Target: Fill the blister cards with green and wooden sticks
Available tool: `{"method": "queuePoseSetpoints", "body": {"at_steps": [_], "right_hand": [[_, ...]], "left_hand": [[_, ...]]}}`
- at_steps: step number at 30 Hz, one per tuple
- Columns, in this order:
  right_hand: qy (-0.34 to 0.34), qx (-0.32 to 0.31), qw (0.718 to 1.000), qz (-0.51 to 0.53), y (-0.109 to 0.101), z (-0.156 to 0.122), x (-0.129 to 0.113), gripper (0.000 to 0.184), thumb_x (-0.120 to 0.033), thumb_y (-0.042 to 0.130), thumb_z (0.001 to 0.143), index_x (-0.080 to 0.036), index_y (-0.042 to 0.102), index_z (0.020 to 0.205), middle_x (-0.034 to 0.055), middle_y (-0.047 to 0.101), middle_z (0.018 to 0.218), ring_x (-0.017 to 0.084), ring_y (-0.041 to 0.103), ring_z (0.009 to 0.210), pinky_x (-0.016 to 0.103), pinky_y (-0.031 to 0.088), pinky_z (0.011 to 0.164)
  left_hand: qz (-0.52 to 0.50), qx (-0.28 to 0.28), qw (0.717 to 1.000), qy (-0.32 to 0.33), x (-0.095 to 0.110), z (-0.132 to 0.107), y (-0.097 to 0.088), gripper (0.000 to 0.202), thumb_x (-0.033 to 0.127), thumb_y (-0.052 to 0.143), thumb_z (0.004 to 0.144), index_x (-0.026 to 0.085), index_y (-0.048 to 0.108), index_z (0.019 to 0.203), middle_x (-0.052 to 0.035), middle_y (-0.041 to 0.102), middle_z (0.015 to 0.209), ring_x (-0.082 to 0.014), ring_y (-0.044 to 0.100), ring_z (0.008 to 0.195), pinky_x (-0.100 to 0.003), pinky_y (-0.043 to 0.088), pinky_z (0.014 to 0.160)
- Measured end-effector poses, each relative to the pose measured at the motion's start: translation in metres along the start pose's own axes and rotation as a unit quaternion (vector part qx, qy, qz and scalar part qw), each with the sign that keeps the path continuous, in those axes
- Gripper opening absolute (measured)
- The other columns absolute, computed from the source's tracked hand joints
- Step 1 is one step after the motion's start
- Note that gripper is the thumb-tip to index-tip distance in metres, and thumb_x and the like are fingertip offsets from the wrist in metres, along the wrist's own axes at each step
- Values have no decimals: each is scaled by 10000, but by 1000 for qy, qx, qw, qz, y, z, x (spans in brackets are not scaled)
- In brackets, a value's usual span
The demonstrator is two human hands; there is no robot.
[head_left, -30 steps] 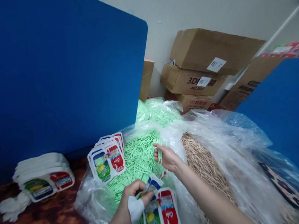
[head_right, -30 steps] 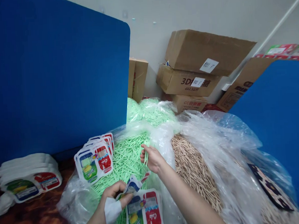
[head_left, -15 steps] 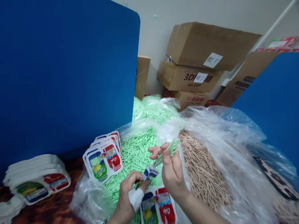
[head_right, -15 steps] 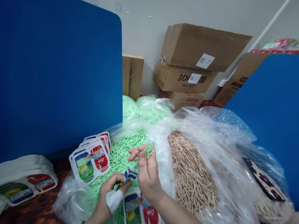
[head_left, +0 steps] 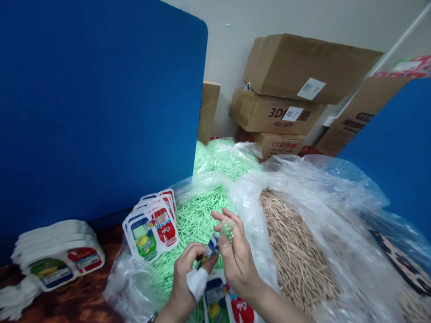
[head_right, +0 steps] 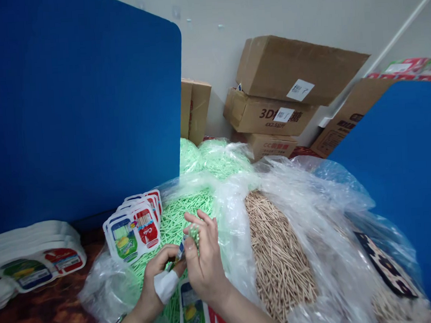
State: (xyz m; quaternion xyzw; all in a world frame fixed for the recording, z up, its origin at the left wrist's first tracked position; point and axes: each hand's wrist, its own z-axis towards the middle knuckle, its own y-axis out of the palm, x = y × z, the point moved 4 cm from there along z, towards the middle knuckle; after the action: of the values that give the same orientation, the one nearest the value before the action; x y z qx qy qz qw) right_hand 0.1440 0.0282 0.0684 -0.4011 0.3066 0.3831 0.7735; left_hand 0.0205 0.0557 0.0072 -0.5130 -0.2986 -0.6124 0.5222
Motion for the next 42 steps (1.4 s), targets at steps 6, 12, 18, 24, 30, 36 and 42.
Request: {"method": "queuePoseSetpoints", "body": {"at_steps": [6,12,18,24,30,36,42], "right_hand": [[-87,-35,991,-94,-13,4,-2,482,-307,339,958,-237,263,1428,92,413,1434,276,318,1352,567,221,1101],[-128,-121,977,-118,-15,4,9,486,-250,398,942,-302,312,1418,37,486,1386,245,351,1336,545,194,1119],[122,-76,986,80,-19,10,57,439,-394,490,910,-216,430,1306,104,596,1175,225,585,1062,377,487,875],[178,-70,964,187,-5,6,63,216,-411,555,877,-201,536,925,-23,584,710,123,571,628,243,466,601],[90,-153,980,-85,-9,24,85,265,-328,342,968,-193,505,1128,58,638,961,158,622,854,272,490,728],[48,-276,910,-305,12,24,114,144,-180,500,873,-192,643,865,52,658,850,174,624,805,264,460,722],[45,-330,871,-361,63,17,127,151,-244,538,904,-137,620,973,58,639,967,188,615,882,359,509,760]], "left_hand": [[-8,-13,1000,9,-5,4,-3,65,221,630,822,167,617,788,-32,608,790,-175,559,726,-275,449,677],[-106,-13,991,-83,-12,5,-2,124,280,669,797,156,672,788,-21,655,741,-163,576,675,-252,470,629],[-294,10,932,-212,-16,5,0,308,412,727,730,145,703,881,-42,745,740,-206,676,670,-297,539,640],[-245,-48,946,-207,-14,8,-2,320,334,766,683,120,717,917,-95,777,860,-264,714,789,-361,573,735],[-18,80,983,-166,-30,11,-50,279,314,726,664,115,741,859,-112,788,852,-306,726,791,-411,584,754],[45,108,982,-145,-20,11,-81,267,327,707,659,132,745,838,-106,789,879,-319,723,836,-421,574,797],[58,73,989,-115,-18,7,-65,233,301,676,712,133,730,863,-88,785,850,-287,720,788,-388,577,760]]}}
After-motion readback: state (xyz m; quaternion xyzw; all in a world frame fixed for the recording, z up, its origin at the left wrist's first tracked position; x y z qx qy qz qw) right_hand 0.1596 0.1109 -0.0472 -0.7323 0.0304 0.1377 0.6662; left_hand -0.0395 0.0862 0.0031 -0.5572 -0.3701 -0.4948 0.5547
